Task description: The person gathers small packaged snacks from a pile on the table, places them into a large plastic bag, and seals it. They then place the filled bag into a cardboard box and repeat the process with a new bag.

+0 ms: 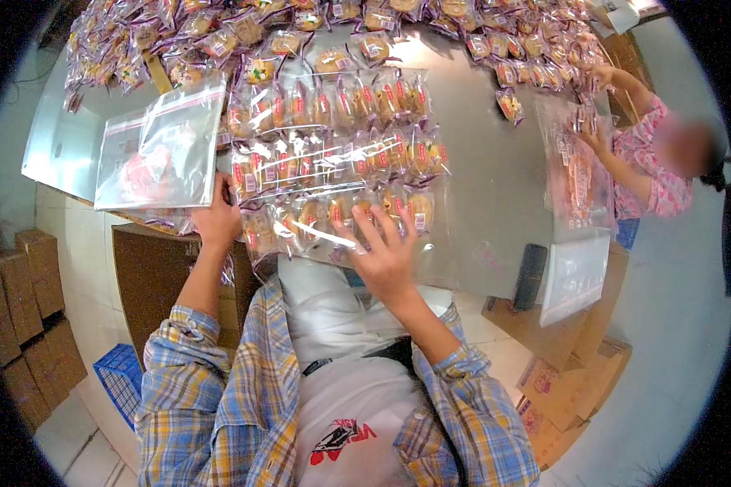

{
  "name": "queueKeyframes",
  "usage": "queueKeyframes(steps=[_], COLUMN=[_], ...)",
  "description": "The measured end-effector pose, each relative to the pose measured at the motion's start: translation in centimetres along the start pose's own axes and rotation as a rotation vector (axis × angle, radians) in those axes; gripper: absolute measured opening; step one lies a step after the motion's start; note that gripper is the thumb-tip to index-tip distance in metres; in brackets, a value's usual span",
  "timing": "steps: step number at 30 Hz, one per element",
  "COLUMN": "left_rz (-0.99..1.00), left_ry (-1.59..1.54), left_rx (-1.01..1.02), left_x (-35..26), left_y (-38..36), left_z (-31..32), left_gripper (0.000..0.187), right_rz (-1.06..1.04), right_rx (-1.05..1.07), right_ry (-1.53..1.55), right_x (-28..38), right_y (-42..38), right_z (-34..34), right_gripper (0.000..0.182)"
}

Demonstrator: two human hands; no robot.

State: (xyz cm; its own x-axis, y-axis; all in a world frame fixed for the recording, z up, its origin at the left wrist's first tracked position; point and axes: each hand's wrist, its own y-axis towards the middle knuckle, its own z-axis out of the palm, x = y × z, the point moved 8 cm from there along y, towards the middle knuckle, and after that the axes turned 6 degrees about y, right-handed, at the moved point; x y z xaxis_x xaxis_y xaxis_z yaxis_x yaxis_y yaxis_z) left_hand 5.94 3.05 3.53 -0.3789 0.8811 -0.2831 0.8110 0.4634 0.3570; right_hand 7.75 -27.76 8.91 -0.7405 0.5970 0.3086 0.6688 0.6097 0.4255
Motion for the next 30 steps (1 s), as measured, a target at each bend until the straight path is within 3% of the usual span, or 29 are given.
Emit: queueKeyframes(steps=[2, 3, 7, 10, 11, 14, 17, 21, 24, 26, 30], left_rz=[-0.031, -0.032, -0.021, -0.006, 0.000, 0.003, -0.073, -0.002, -0.025, -0.076, 0.005], left_ry=[0.001, 0.005, 0.000, -0.022, -0.011, 0.017, 0.057, 0.049, 0.073, 0.066, 0.054], left_rx=[0.031, 0.025, -0.002, 0.012, 0.011, 0.008, 0.092, -0.006, 0.006, 0.058, -0.038], left_x=[0.1, 0.0, -0.5, -0.3, -0.4, -0.5, 0.5, 0.4, 0.4, 0.3, 0.3], left_y=[-0.1, 0.0, 0.1, 0.2, 0.2, 0.4, 0.1, 0.0, -0.1, -0.1, 0.0], left_z=[0.1, 0.0, -0.6, -0.2, -0.3, -0.6, 0.9, 0.4, 0.4, 0.3, 0.2], left_gripper=[0.017, 0.017, 0.015, 0.015, 0.015, 0.015, 0.016, 0.017, 0.017, 0.016, 0.015], right_rz=[0.016, -0.042, 0.106, 0.426, 0.412, 0.527, 0.417, 0.443, 0.546, 0.504, 0.578], right_rx=[0.022, -0.115, -0.094, -0.014, -0.074, 0.089, -0.003, -0.165, -0.064, -0.086, 0.008], right_ry=[-0.005, 0.043, 0.052, 0.057, 0.009, -0.095, -0.152, -0.060, 0.036, 0.064, 0.099], right_x=[-0.2, 0.0, -2.4, -5.8, -5.9, -7.2, -7.1, -7.6, -8.4, -8.5, -8.4], right_y=[-0.1, -0.3, -2.7, -3.3, -3.0, -3.6, -2.7, -3.6, -4.5, -4.6, -4.2], right_z=[0.1, -1.0, -4.4, -4.3, -5.0, -3.9, -5.4, -6.3, -5.0, -4.3, -4.6], right_gripper=[0.032, 0.045, 0.060, 0.058, 0.058, 0.052, 0.043, 0.046, 0.055, 0.056, 0.056])
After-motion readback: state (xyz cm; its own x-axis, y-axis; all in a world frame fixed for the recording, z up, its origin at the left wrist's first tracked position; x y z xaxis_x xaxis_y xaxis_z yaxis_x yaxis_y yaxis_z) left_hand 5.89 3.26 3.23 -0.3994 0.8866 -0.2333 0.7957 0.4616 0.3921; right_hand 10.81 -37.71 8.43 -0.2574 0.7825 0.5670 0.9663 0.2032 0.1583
